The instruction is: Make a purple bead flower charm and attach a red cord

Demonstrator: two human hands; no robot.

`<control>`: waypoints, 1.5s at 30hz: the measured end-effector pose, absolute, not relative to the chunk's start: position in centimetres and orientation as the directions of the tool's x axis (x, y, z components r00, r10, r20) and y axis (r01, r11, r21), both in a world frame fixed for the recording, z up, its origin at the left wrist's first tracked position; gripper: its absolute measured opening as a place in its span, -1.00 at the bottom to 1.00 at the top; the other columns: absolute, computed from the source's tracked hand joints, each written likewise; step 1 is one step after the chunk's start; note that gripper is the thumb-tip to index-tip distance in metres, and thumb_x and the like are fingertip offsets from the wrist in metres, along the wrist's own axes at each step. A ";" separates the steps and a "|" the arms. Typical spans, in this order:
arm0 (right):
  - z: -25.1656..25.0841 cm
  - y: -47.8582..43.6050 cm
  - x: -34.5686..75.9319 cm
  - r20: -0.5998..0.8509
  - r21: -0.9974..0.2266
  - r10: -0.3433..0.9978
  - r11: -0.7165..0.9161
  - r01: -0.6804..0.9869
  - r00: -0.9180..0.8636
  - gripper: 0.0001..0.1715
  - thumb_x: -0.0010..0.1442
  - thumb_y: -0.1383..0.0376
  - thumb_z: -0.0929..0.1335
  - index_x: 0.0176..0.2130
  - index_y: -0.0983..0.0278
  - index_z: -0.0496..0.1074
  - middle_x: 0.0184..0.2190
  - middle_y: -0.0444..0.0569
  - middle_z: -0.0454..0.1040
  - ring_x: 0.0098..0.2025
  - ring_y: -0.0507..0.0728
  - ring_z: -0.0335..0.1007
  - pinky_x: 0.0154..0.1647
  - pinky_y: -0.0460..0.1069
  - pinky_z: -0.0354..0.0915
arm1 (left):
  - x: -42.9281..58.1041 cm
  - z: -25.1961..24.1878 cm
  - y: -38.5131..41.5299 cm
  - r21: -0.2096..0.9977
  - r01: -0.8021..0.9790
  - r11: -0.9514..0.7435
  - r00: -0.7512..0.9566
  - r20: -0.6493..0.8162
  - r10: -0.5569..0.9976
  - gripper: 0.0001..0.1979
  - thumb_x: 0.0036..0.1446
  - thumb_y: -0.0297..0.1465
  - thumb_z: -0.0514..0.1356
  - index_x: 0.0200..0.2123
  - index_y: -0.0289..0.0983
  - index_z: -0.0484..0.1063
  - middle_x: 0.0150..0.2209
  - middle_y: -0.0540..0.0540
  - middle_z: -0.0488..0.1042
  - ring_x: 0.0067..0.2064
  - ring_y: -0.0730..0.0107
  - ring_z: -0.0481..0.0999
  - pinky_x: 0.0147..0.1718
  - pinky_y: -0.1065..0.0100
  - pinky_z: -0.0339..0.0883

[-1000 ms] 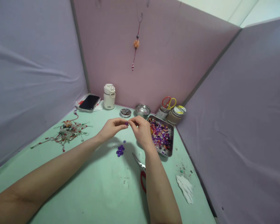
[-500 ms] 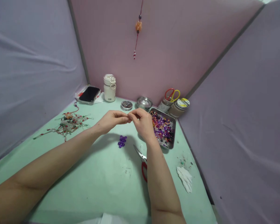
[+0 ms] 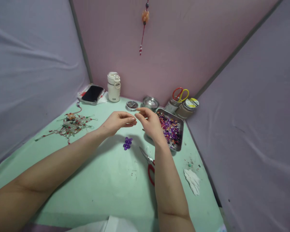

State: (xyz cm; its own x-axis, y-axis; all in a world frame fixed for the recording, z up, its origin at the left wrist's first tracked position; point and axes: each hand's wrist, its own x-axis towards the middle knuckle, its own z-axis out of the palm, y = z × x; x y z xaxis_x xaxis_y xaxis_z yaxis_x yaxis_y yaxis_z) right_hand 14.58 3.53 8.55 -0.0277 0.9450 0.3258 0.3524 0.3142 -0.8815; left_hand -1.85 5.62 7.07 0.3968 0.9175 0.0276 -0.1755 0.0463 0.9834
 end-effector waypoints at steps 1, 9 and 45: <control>8.4 3.7 14.9 0.292 -0.894 0.955 0.289 0.342 -0.045 -0.68 0.13 0.15 0.37 -0.11 0.21 0.47 -0.30 -0.06 0.54 -0.29 0.09 0.39 -0.34 -0.03 0.26 | -1.8 7.0 5.7 0.983 -0.177 0.055 0.394 0.019 0.919 -0.77 -0.13 -0.28 0.38 -0.44 -0.33 0.57 -0.44 -0.13 0.56 -0.31 0.32 0.52 -0.10 0.10 0.38; 4.1 0.2 15.7 0.192 -0.754 0.979 0.192 0.629 -0.069 -0.80 0.12 0.21 0.39 -0.26 0.27 0.44 -0.32 -0.04 0.50 -0.30 0.11 0.38 -0.22 0.03 0.27 | -1.8 5.7 6.5 0.969 -0.231 0.085 0.410 0.018 0.912 -0.72 -0.13 -0.25 0.39 -0.39 -0.34 0.55 -0.39 -0.13 0.58 -0.25 0.32 0.55 -0.03 0.11 0.35; -1.3 -5.3 11.7 0.352 -0.294 0.914 0.313 0.903 -0.202 -0.49 0.23 0.12 0.32 0.10 0.30 0.37 -0.22 0.09 0.34 -0.17 0.22 0.22 -0.15 0.12 0.23 | -1.8 5.6 6.7 0.977 -0.196 0.088 0.394 -0.004 0.919 -0.78 -0.08 -0.30 0.37 -0.39 -0.33 0.55 -0.39 -0.13 0.59 -0.27 0.37 0.56 -0.03 0.16 0.35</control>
State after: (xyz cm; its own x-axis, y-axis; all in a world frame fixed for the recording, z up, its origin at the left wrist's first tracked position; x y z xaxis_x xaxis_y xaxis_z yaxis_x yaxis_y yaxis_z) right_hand 11.72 -5.33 -1.33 -0.2019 0.9138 0.3523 0.9031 0.3129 -0.2941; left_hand -1.84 6.69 5.63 0.3940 0.9191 -0.0036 -0.1956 0.0877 0.9768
